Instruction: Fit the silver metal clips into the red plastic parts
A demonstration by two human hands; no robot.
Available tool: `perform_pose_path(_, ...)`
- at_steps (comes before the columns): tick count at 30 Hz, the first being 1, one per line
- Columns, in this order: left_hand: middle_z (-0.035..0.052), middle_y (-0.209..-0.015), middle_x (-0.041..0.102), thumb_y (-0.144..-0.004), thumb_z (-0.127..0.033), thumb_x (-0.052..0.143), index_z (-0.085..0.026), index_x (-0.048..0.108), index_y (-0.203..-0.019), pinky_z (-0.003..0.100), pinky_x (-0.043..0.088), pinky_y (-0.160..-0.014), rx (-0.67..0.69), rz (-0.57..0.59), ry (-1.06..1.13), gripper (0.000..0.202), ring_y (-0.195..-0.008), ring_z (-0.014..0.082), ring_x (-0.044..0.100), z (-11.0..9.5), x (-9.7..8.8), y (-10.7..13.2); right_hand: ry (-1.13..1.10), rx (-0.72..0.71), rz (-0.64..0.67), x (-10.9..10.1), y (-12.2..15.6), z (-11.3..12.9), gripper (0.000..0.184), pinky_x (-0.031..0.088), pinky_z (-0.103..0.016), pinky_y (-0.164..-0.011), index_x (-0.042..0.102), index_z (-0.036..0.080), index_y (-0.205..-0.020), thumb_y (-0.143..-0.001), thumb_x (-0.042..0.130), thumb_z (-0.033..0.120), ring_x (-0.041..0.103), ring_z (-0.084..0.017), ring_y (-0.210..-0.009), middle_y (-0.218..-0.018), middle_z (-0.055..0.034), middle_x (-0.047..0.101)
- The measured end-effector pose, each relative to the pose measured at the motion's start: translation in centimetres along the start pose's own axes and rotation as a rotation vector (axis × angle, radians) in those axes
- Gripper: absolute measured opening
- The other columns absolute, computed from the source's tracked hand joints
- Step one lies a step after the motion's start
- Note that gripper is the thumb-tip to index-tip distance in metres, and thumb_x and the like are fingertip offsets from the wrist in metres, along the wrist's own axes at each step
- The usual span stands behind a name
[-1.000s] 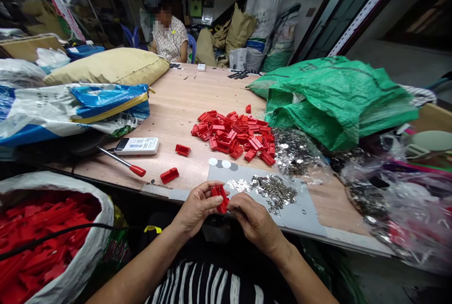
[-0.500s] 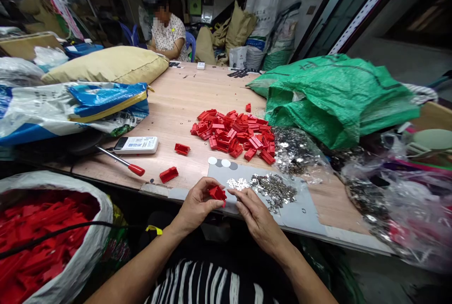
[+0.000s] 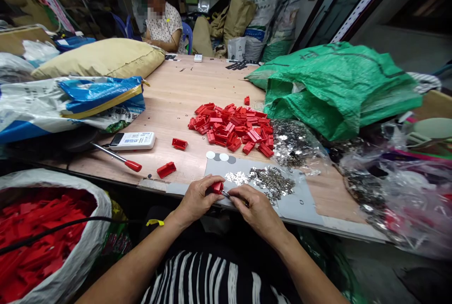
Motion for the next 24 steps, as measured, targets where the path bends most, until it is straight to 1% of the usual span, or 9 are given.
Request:
perform_pose_path(2,0.0019,-0.101,0.068,-0.076,-0.018,0.069,-0.023,0.063,-0.111,0.029,0.047,-0.088,0.016,0.001,-0.024,0.035,-0.095,0.0178,0.063,-0.01,0.03,0.03,0.013,-0.006,0.013,0.04,-0.1,-0.01,0.017,0.047,-0.03,-0.08,0.067,0.024,-0.095,-0.088,0.052,0.017,0.061,-0.017,-0.086,-0.091,-0.0031,0.065)
perform_pose_path(8,0.001,-0.1,0.069,-0.077,-0.018,0.069,-0.023,0.063,-0.111,0.033,0.041,-0.098,0.059,-0.006,-0.076,0.035,-0.098,0.0181,0.062,0.01,0.2,0.07,0.036,-0.034,0.02,0.24,-0.01,-0.05,0.018,0.048,-0.03,-0.08,0.066,0.023,-0.097,-0.088,0.052,0.016,0.061,-0.017,-0.086,-0.091,-0.0042,0.064)
perform_pose_path(10,0.0009,-0.1,0.069,-0.076,-0.017,0.07,-0.023,0.063,-0.111,0.031,0.043,-0.095,0.055,-0.005,-0.066,0.036,-0.096,0.0177,0.062,-0.02,0.21,0.01,0.043,-0.037,0.02,0.36,0.06,-0.1,0.019,0.048,-0.031,-0.079,0.066,0.023,-0.097,-0.089,0.051,0.016,0.061,-0.017,-0.085,-0.091,-0.0045,0.064)
perform_pose_path(13,0.0009,-0.098,0.068,-0.075,-0.017,0.07,-0.023,0.064,-0.11,0.027,0.046,-0.087,0.022,0.006,-0.027,0.036,-0.093,0.0172,0.062,-0.01,0.14,-0.08,0.045,-0.03,0.022,0.43,0.13,-0.17,0.019,0.048,-0.031,-0.079,0.066,0.023,-0.096,-0.089,0.05,0.016,0.061,-0.017,-0.085,-0.091,-0.0047,0.064)
perform_pose_path(16,0.0011,-0.097,0.068,-0.075,-0.019,0.071,-0.022,0.063,-0.108,0.027,0.046,-0.083,-0.049,0.024,0.05,0.035,-0.09,0.0173,0.063,0.28,-0.04,-0.11,0.021,-0.004,0.013,0.26,0.14,-0.2,0.017,0.047,-0.031,-0.079,0.065,0.023,-0.095,-0.089,0.05,0.017,0.06,-0.017,-0.085,-0.09,-0.004,0.063)
perform_pose_path(20,0.0023,-0.095,0.068,-0.074,-0.023,0.072,-0.021,0.062,-0.105,0.028,0.047,-0.082,-0.13,0.061,0.182,0.033,-0.089,0.0185,0.062,0.85,-0.27,-0.06,-0.039,0.039,-0.042,-0.08,-0.14,-0.01,0.01,0.045,-0.031,-0.077,0.062,0.022,-0.094,-0.088,0.054,0.024,0.058,-0.018,-0.085,-0.089,-0.0034,0.062)
perform_pose_path(24,0.0041,-0.1,0.067,-0.073,-0.023,0.074,-0.019,0.059,-0.102,0.03,0.047,-0.085,-0.155,0.07,0.427,0.033,-0.093,0.0188,0.062,0.88,-0.22,0.11,-0.095,0.065,-0.094,0.12,-0.77,0.41,0.006,0.042,-0.029,-0.074,0.057,0.021,-0.082,-0.085,0.056,0.026,0.055,-0.017,-0.081,-0.084,-0.002,0.06)
Point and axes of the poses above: each hand's wrist, its own y-axis away from the middle knuckle, its own x-axis out of the palm, z = x × y, the point moved 3 cm from there along -y, towards the middle knuckle
